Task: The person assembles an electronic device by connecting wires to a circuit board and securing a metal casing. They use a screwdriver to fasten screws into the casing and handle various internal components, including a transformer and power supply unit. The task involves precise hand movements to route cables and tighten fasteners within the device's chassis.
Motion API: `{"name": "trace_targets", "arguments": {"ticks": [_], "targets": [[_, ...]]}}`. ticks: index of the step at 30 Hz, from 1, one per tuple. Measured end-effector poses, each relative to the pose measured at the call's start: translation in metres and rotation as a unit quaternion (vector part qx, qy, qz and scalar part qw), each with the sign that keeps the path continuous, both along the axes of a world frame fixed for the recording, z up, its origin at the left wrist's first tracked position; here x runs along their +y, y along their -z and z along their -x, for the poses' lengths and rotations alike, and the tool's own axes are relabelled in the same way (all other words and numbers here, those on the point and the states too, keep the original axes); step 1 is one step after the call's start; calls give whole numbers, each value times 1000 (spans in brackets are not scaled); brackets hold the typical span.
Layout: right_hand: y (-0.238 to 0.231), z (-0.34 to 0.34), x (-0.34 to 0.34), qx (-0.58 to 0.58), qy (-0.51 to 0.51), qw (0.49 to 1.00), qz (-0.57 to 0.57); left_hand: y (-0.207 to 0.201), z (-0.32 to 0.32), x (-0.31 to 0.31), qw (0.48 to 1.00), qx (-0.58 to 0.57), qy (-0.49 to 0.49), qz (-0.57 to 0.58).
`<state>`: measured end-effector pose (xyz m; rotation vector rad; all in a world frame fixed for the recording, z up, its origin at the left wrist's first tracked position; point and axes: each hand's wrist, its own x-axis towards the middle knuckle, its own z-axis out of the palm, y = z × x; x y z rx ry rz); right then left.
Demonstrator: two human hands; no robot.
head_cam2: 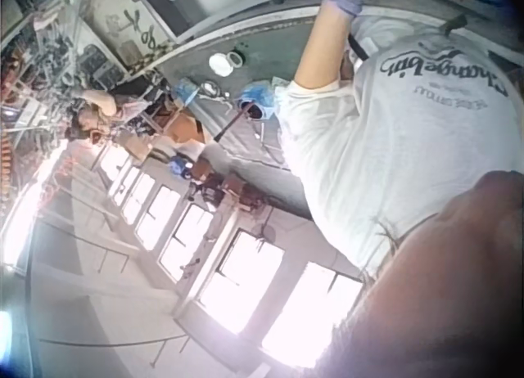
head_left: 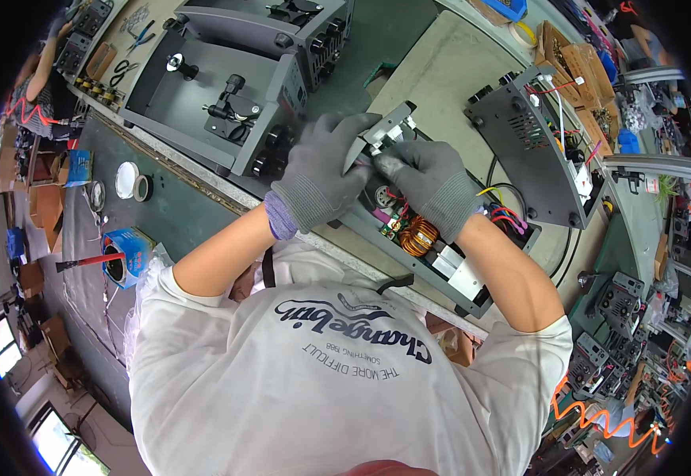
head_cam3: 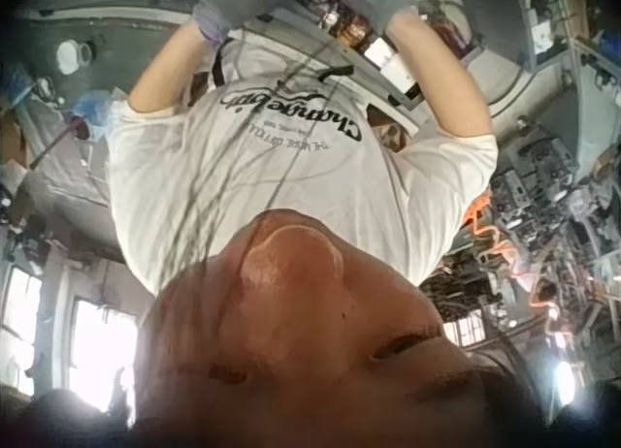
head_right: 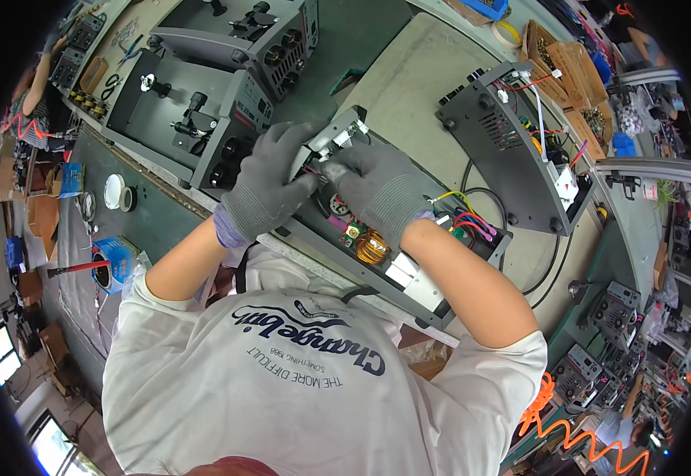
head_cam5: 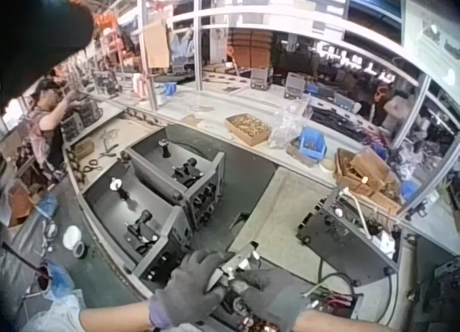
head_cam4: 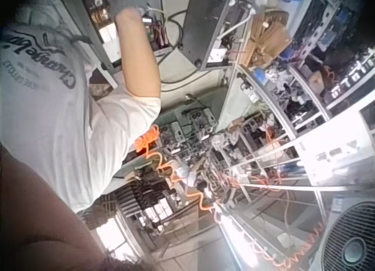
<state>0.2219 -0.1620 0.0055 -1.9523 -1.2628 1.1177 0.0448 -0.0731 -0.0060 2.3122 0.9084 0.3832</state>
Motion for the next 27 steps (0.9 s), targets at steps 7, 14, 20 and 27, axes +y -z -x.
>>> {"name": "trace_targets", "arguments": {"ticks": [7, 14, 20, 27], "targets": [[-14, 1, 5, 110, 72, 988, 85, 3, 0, 4, 999, -19, 13, 49], [-9, 6, 2, 24, 67, 997, 28, -4, -1, 1, 1000, 11, 13, 12], [3, 5, 0, 49, 36, 997, -47, -3, -1, 0, 1000, 14, 17, -8], [13, 5, 7, 147, 97, 984, 24, -1, -2, 1, 1000, 4, 27, -2]]}}
